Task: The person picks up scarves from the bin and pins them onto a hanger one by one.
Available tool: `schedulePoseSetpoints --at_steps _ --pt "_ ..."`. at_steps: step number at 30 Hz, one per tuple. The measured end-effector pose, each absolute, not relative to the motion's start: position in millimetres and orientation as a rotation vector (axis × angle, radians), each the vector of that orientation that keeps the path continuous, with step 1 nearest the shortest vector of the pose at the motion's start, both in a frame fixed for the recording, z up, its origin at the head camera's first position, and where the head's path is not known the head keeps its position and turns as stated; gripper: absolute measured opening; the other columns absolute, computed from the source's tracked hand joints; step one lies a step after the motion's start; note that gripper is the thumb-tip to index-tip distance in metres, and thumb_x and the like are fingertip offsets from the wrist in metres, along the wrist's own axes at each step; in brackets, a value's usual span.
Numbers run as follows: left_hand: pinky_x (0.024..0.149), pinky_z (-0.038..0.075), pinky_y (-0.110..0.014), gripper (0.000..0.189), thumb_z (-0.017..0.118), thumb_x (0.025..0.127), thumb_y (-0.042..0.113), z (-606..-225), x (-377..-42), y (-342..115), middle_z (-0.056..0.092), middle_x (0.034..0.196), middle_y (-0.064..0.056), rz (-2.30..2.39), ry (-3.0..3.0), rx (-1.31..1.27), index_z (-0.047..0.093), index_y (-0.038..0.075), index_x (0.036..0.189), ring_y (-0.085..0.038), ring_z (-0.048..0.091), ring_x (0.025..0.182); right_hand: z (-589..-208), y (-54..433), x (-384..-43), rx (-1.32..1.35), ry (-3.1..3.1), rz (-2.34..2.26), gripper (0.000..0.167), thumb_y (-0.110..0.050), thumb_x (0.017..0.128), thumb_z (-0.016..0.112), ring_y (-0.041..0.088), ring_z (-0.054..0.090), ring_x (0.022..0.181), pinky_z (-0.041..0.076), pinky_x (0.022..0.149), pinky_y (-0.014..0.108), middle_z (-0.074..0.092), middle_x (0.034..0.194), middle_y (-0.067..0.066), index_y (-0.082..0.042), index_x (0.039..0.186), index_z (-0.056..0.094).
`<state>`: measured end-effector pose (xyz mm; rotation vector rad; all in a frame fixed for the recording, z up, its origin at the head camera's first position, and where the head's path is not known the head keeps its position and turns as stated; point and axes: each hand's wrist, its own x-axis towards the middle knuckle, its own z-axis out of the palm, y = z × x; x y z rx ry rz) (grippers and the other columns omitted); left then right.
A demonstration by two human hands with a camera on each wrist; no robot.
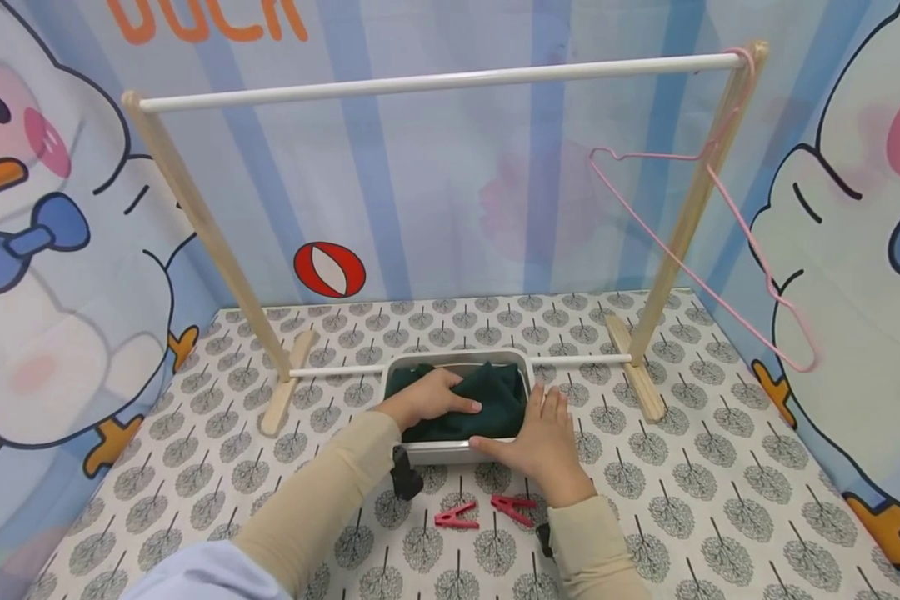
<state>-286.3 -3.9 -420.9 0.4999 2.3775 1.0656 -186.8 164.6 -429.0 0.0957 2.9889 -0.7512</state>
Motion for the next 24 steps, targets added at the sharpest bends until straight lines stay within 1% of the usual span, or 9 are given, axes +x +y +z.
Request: schedulePoseSetpoints --at_steps 4,7,9,11,14,16,19,22,24 --pt "0.058 0.039 -0.023 0.017 0.07 0.083 0.026 -423 -286 -3 0.057 0.07 0.001 1.063 2.381 0.535 0.067 0.01 0.081 -0.013 0.047 0.064 -429 164 -186 0.099 2.987 -0.753 0.125 -0.069 0.069 0.063 0.053 0.001 0.135 0.014 0.107 0.063 0.001 0.144 0.041 0.015 0.141 0.005" --pt "0.057 0.039 -0.023 0.017 0.069 0.084 0.026 -420 -285 -4 0.054 0.067 0.002 1.056 2.399 0.588 0.067 0.01 0.079 -0.012 0.046 0.061 -429 164 -187 0.099 2.985 -0.761 0.126 -0.069 0.069 0.063 0.053 0.0 0.135 0.013 0.108 0.062 0.001 0.144 0.041 0.016 0.141 0.005" --pt "0.058 0.039 -0.023 0.015 0.068 0.085 0.026 -415 -286 -4 0.056 0.068 0.002 1.049 2.423 0.63 0.068 0.011 0.082 -0.012 0.047 0.062 -429 164 -187 0.096 2.985 -0.759 0.126 -0.07 0.069 0.062 0.053 0.0 0.134 0.012 0.108 0.062 0.001 0.144 0.041 0.016 0.141 0.004" --pt "0.059 0.04 -0.024 0.014 0.068 0.085 0.026 -410 -286 -4 0.059 0.071 -0.001 1.045 2.451 0.667 0.069 0.012 0.085 -0.013 0.049 0.063 -429 164 -187 0.091 2.987 -0.758 0.127 -0.071 0.069 0.062 0.053 0.0 0.134 0.012 0.108 0.062 0.001 0.144 0.041 0.016 0.141 0.004" --pt "0.064 0.043 -0.024 0.015 0.068 0.085 0.026 -402 -286 -3 0.066 0.083 0.0 1.033 2.498 0.723 0.072 0.015 0.093 -0.011 0.054 0.07 -428 165 -187 0.083 2.985 -0.76 0.128 -0.072 0.069 0.061 0.053 -0.001 0.134 0.011 0.108 0.061 0.001 0.144 0.041 0.016 0.141 0.003" --pt "0.065 0.044 -0.025 0.015 0.067 0.085 0.026 -397 -286 -3 0.067 0.087 0.0 1.031 2.505 0.768 0.072 0.015 0.094 -0.011 0.055 0.071 -428 165 -187 0.083 2.979 -0.767 0.129 -0.073 0.068 0.06 0.053 -0.001 0.134 0.011 0.109 0.061 0.0 0.144 0.041 0.016 0.141 0.003" --pt "0.064 0.042 -0.023 0.012 0.066 0.086 0.024 -392 -287 -2 0.063 0.079 0.002 1.049 2.483 0.849 0.07 0.013 0.09 -0.01 0.052 0.066 -428 165 -187 0.089 2.968 -0.777 0.129 -0.074 0.068 0.06 0.053 -0.002 0.135 0.011 0.109 0.061 -0.001 0.144 0.041 0.016 0.141 0.002" --pt "0.058 0.038 -0.023 0.012 0.065 0.087 0.021 -386 -288 -2 0.054 0.067 0.002 1.084 2.449 0.907 0.066 0.01 0.081 -0.012 0.044 0.059 -428 165 -187 0.091 2.968 -0.768 0.129 -0.074 0.068 0.06 0.052 -0.001 0.135 0.011 0.109 0.061 -0.001 0.144 0.041 0.016 0.141 0.002" --pt "0.057 0.036 -0.023 0.013 0.065 0.087 0.02 -380 -288 -3 0.05 0.064 0.002 1.087 2.452 0.929 0.063 0.01 0.079 -0.012 0.041 0.057 -428 165 -187 0.091 2.972 -0.764 0.129 -0.074 0.068 0.06 0.053 0.0 0.135 0.012 0.108 0.061 0.0 0.144 0.041 0.015 0.141 0.002"
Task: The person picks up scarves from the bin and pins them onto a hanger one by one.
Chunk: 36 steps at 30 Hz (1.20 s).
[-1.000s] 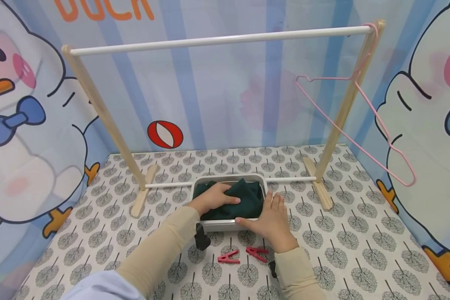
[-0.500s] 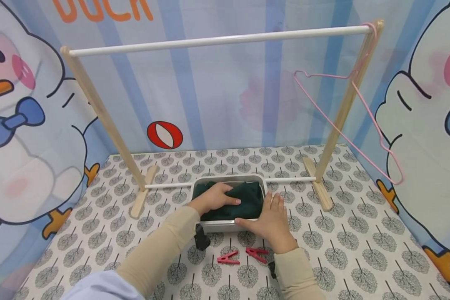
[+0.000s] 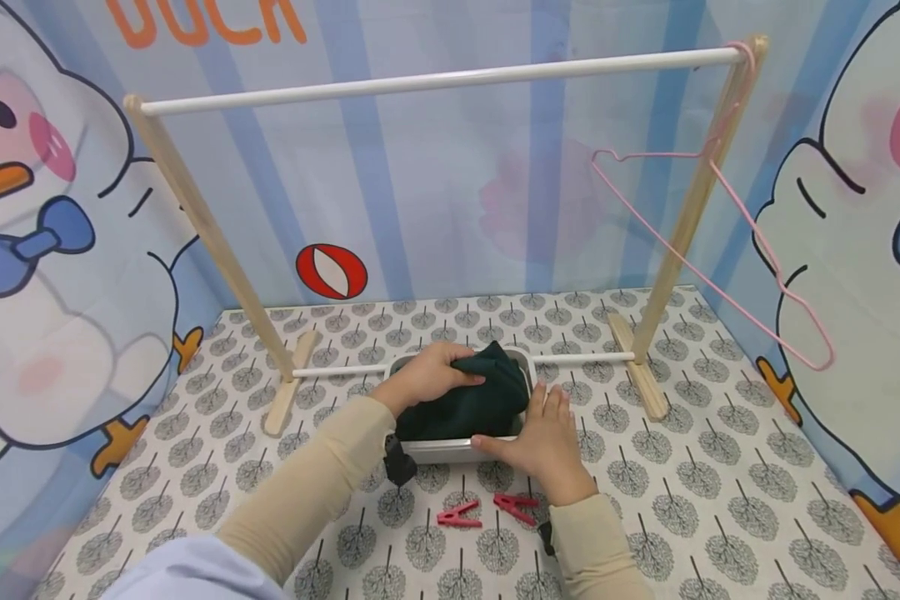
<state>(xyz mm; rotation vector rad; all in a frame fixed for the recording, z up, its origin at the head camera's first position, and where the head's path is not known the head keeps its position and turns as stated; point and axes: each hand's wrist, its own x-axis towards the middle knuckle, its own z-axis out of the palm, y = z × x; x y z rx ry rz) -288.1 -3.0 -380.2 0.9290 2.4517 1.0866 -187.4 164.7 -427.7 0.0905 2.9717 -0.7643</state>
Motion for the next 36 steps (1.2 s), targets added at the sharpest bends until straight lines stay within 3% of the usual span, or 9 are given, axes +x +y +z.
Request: schedulePoseSetpoints --at_steps 7,13,17,30,36 --pt "0.062 0.042 -0.023 0.007 0.064 0.088 0.016 -352 -286 -8 0.062 0.076 -0.003 1.096 2.472 0.998 0.068 0.01 0.089 -0.01 0.051 0.065 -428 166 -188 0.093 2.969 -0.746 0.13 -0.075 0.067 0.059 0.053 0.0 0.135 0.013 0.108 0.062 0.0 0.145 0.04 0.015 0.142 0.003" --pt "0.068 0.046 -0.024 0.015 0.065 0.087 0.017 -336 -284 -14 0.067 0.092 -0.002 1.059 2.551 1.021 0.069 0.014 0.102 -0.01 0.059 0.075 -428 166 -187 0.09 2.96 -0.774 0.129 -0.075 0.067 0.06 0.052 -0.001 0.135 0.012 0.109 0.061 0.0 0.145 0.04 0.015 0.142 0.003" --pt "0.064 0.043 -0.026 0.006 0.063 0.089 0.017 -329 -285 -17 0.061 0.078 -0.003 1.09 2.548 1.016 0.066 0.013 0.091 -0.014 0.055 0.068 -429 165 -186 0.093 2.965 -0.788 0.13 -0.075 0.067 0.06 0.052 0.001 0.135 0.012 0.108 0.061 0.0 0.145 0.039 0.014 0.142 0.002" --pt "0.081 0.05 -0.032 0.005 0.061 0.09 0.016 -308 -286 -27 0.064 0.088 -0.002 1.198 2.606 0.923 0.065 0.014 0.088 -0.015 0.061 0.089 -430 164 -187 0.097 2.979 -0.807 0.131 -0.076 0.065 0.06 0.053 0.003 0.135 0.014 0.108 0.062 0.002 0.145 0.039 0.013 0.142 0.003" --pt "0.069 0.046 -0.03 0.011 0.061 0.09 0.015 -302 -289 -31 0.053 0.067 -0.004 1.231 2.614 0.957 0.062 0.011 0.08 -0.017 0.056 0.074 -432 164 -188 0.107 2.983 -0.79 0.132 -0.078 0.064 0.059 0.053 0.004 0.135 0.014 0.107 0.062 0.004 0.145 0.039 0.012 0.143 0.003"
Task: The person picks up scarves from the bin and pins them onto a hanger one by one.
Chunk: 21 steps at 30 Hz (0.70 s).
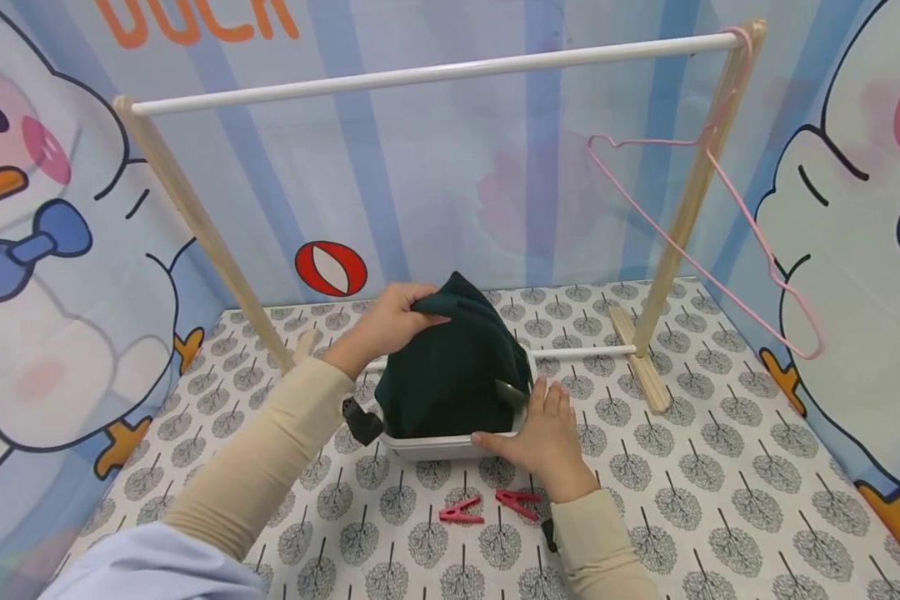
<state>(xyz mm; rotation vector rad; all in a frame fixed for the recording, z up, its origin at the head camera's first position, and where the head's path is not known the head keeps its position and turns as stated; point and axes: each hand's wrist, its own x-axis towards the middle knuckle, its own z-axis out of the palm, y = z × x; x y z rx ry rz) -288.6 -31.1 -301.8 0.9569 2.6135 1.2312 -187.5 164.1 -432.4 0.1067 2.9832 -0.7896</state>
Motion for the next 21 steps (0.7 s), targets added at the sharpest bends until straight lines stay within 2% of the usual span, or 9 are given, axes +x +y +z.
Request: schedulePoseSetpoints --at_steps 8,21 --pt "0.067 0.046 -0.028 0.008 0.061 0.09 0.013 -286 -288 -36 0.057 0.069 -0.003 1.225 2.657 1.036 0.065 0.01 0.084 -0.016 0.056 0.071 -432 164 -188 0.111 2.991 -0.791 0.131 -0.076 0.065 0.061 0.052 0.006 0.135 0.015 0.107 0.062 0.006 0.145 0.039 0.013 0.142 0.003" --pt "0.064 0.044 -0.029 0.009 0.06 0.09 0.012 -269 -287 -38 0.052 0.064 -0.005 1.272 2.658 1.078 0.065 0.009 0.083 -0.018 0.054 0.068 -431 164 -187 0.123 2.977 -0.816 0.132 -0.076 0.064 0.062 0.052 0.006 0.135 0.015 0.107 0.062 0.006 0.146 0.038 0.013 0.142 0.004"
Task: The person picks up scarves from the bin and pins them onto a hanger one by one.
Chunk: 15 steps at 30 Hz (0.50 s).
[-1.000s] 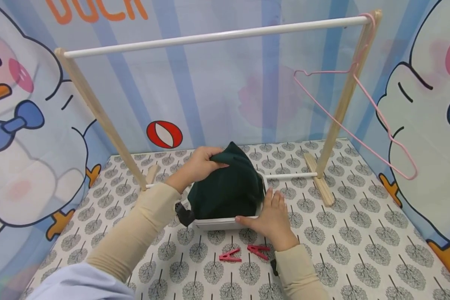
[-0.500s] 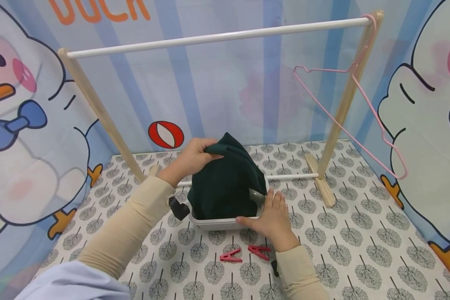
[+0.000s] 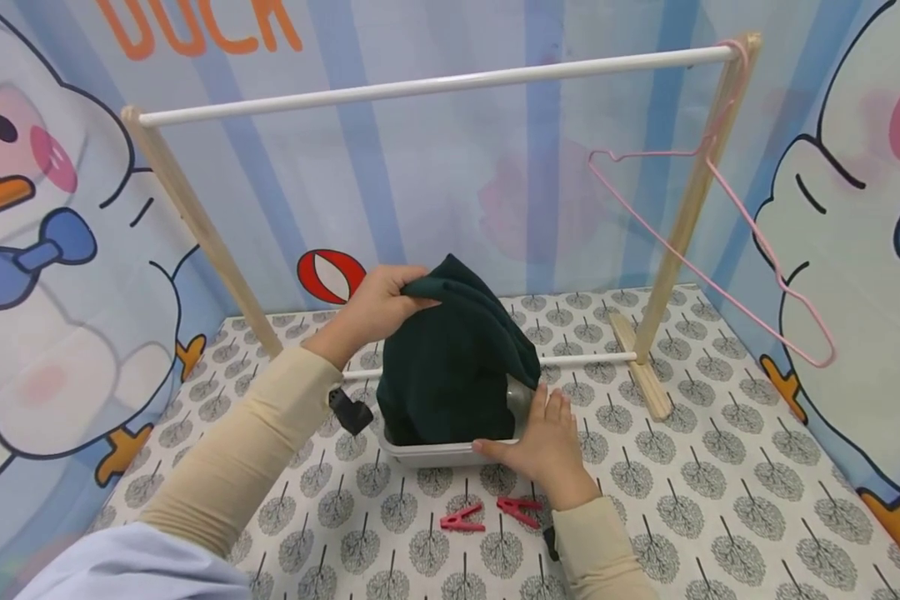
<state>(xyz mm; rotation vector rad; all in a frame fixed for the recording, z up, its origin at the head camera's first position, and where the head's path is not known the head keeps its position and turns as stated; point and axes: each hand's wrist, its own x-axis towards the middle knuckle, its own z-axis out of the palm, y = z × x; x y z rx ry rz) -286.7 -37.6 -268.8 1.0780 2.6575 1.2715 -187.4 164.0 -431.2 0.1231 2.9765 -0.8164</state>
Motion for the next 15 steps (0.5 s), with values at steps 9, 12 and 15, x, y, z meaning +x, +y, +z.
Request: schedulePoseSetpoints --at_steps 9,12,15 --pt "0.063 0.041 -0.028 0.007 0.06 0.09 0.012 -259 -286 -38 0.056 0.069 -0.004 1.337 2.682 1.083 0.065 0.008 0.087 -0.017 0.052 0.069 -433 165 -190 0.096 2.985 -0.801 0.131 -0.076 0.066 0.06 0.053 0.006 0.134 0.016 0.107 0.062 0.005 0.145 0.04 0.015 0.141 0.004" --pt "0.063 0.041 -0.029 0.007 0.061 0.09 0.011 -255 -284 -38 0.056 0.07 -0.005 1.366 2.695 1.076 0.066 0.008 0.088 -0.018 0.052 0.069 -433 165 -190 0.103 2.968 -0.819 0.131 -0.076 0.066 0.06 0.054 0.005 0.134 0.015 0.106 0.063 0.004 0.145 0.04 0.015 0.142 0.003" --pt "0.063 0.039 -0.029 0.008 0.061 0.09 0.012 -251 -283 -38 0.054 0.068 -0.006 1.383 2.703 1.082 0.065 0.007 0.085 -0.019 0.049 0.067 -432 164 -190 0.108 2.956 -0.827 0.13 -0.075 0.066 0.06 0.054 0.004 0.134 0.015 0.106 0.064 0.003 0.145 0.039 0.014 0.142 0.003"
